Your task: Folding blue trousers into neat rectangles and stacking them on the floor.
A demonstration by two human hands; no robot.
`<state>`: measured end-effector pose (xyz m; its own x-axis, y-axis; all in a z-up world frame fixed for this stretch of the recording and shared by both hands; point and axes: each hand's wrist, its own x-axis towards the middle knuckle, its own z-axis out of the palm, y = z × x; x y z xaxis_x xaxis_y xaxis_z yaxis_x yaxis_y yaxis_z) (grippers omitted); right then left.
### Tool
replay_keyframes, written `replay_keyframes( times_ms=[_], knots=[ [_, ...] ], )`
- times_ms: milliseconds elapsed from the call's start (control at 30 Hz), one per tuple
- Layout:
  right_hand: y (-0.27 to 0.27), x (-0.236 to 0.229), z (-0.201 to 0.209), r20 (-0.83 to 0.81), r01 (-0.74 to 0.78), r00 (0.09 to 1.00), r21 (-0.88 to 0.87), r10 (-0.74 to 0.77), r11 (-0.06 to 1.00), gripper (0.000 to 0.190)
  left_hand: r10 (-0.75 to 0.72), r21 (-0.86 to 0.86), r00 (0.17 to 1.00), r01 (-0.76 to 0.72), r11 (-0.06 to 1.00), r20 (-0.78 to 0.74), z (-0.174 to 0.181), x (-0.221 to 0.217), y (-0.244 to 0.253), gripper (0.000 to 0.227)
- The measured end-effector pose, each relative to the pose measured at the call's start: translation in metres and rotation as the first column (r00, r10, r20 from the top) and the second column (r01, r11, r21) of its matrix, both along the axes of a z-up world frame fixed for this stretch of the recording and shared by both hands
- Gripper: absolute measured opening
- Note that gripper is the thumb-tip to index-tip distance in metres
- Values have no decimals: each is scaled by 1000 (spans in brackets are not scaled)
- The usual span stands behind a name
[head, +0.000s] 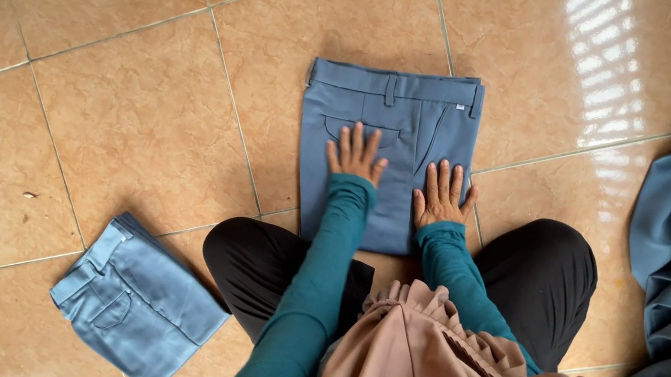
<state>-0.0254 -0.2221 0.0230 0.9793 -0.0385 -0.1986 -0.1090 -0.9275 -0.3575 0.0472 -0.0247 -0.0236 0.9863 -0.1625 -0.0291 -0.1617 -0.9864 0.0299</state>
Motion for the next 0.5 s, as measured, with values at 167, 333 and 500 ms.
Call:
replay_keyframes(
  times_ms=[167, 333, 500],
  knots=[
    [-1, 0, -1, -24, 2, 1000, 10, -2, 1000, 67, 61, 39, 998, -60, 997, -31, -15, 50, 78, 62],
    [1, -3, 4, 23, 3, 1000, 16, -3, 1000, 65, 255, 203, 948, -216, 955, -188, 6, 62, 70, 68],
    [1, 0, 4, 48, 13, 999, 20, -13, 1000, 65, 70, 73, 985, -83, 994, 160, 15, 19, -8, 86]
  ],
)
